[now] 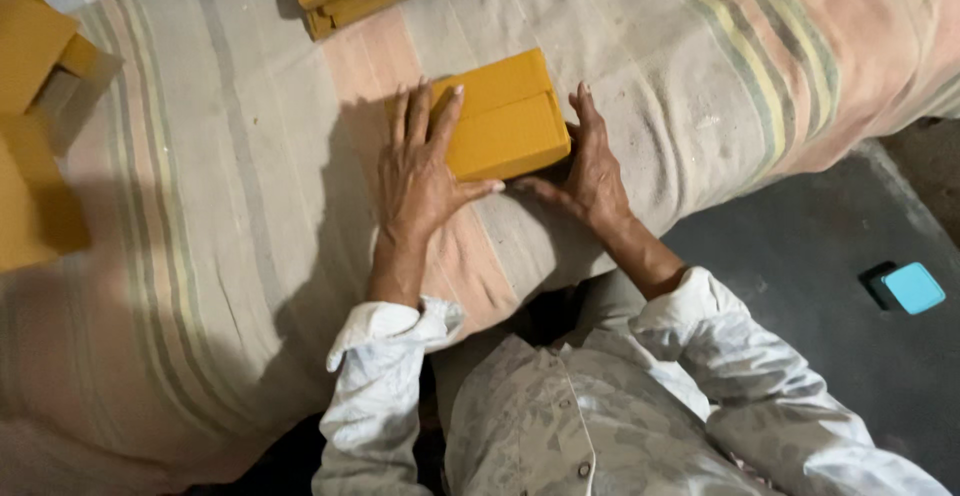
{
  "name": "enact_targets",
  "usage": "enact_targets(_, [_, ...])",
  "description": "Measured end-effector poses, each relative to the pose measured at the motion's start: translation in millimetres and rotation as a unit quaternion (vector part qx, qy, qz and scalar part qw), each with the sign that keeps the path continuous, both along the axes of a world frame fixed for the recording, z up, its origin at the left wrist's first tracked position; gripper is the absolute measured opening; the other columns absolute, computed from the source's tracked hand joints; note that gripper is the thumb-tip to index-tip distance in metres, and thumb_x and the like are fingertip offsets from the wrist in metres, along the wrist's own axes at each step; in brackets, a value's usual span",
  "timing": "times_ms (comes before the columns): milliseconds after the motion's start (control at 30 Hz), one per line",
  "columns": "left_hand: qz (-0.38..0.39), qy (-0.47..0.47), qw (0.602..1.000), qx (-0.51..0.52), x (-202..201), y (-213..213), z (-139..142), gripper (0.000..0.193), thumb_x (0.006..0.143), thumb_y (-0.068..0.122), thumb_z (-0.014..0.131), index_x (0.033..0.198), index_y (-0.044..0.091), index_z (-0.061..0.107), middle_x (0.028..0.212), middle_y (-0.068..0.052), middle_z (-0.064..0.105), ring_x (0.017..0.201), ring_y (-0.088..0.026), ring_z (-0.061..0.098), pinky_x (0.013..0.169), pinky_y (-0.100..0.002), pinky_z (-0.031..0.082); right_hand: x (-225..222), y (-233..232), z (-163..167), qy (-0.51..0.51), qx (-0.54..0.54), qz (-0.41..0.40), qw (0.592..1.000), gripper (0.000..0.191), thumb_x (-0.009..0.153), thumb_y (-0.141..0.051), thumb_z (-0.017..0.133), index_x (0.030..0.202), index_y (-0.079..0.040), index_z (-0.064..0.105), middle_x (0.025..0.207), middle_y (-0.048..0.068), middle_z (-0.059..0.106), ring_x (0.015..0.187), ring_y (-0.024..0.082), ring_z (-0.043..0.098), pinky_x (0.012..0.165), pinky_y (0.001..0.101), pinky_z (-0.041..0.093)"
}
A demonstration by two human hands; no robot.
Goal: The person assembles small yellow cardboard boxes by hand on a striped cloth-covered surface. They fold and press the flaps to form the box shape, then place the completed boxes into a growing stack. The process is repeated multiple times throughout the clip.
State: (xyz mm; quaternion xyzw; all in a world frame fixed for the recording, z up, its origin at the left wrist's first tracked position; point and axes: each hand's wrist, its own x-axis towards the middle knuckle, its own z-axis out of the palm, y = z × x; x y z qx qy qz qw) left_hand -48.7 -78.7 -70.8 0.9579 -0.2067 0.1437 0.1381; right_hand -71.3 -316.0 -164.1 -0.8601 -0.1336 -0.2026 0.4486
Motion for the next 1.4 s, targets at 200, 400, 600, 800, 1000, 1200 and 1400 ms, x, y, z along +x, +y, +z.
enact_targets(200, [0.06,-0.004,0.998,0.015,-9,-10,-9,0.122,0.056,0.05,0.099,0.157,0.02,0.037,0.164,-0.01,0.034,0.153,-0.037,0.027,0.098,-0.055,0.052,-6,28,37,-0.151,-0.148,-0.054,0.976,0.125,0.065,-0.025,0.097,0.163,-0.015,0.021,0.159,0.028,0.027,0.141,0.05,0.046,0.11,0.0501,0.052])
enact_targets(400, [0.028,-0.024,0.999,0.008,-12,-6,-8,0.122,0.057,0.039,0.099,0.158,0.017,0.035,0.165,-0.011,0.033,0.152,-0.038,0.026,0.102,-0.049,0.054,-15,10,57,-0.007,-0.167,-0.009,0.986,0.089,0.082,-0.003,0.08,0.159,-0.019,0.039,0.16,0.028,0.034,0.142,0.046,0.048,0.101,0.0471,0.056])
enact_targets(600, [0.052,0.012,0.998,0.021,-5,-3,-31,0.111,0.066,0.015,0.089,0.16,0.008,0.03,0.167,-0.013,0.028,0.156,-0.038,0.022,0.103,-0.044,0.054,-21,13,85,-0.065,-0.254,0.0,0.965,0.059,0.095,-0.028,0.064,0.15,-0.012,0.049,0.162,0.029,0.033,0.152,0.045,0.032,0.126,0.0542,0.029])
enact_targets(800, [0.048,-0.107,0.993,-0.03,9,1,-62,0.073,0.104,0.024,0.067,0.165,0.006,0.031,0.173,-0.016,0.024,0.162,-0.034,0.022,0.113,-0.043,0.051,40,101,82,0.047,-0.384,0.102,0.917,0.099,0.1,-0.077,0.013,0.162,0.0,0.026,0.166,0.028,0.019,0.156,0.041,0.01,0.126,0.0517,0.002])
enact_targets(1000, [0.043,-0.072,0.996,-0.007,1,-4,-48,0.092,0.083,0.036,0.085,0.154,0.001,0.038,0.168,-0.022,0.023,0.157,-0.035,0.02,0.111,-0.044,0.05,77,105,79,0.094,-0.412,0.097,0.901,0.097,0.094,-0.077,0.002,0.161,-0.007,0.015,0.168,0.024,0.012,0.156,0.039,0.005,0.125,0.0513,-0.002])
enact_targets(1200, [0.07,0.012,0.997,-0.002,-10,-14,-18,0.125,0.055,0.036,0.1,0.153,-0.005,0.035,0.164,-0.02,0.025,0.154,-0.036,0.02,0.105,-0.046,0.05,86,43,82,0.103,-0.422,-0.023,0.901,0.093,0.101,-0.071,0.01,0.164,-0.004,0.02,0.167,0.031,0.015,0.155,0.046,0.006,0.123,0.0555,0.0])
enact_targets(1400, [0.083,0.021,0.996,-0.014,-10,-15,-28,0.114,0.06,0.021,0.093,0.154,-0.006,0.033,0.166,-0.021,0.024,0.155,-0.036,0.019,0.108,-0.042,0.05,104,66,74,0.057,-0.451,-0.028,0.89,0.077,0.105,-0.059,0.025,0.148,0.004,0.039,0.155,0.036,0.032,0.148,0.053,0.022,0.119,0.0636,0.009])
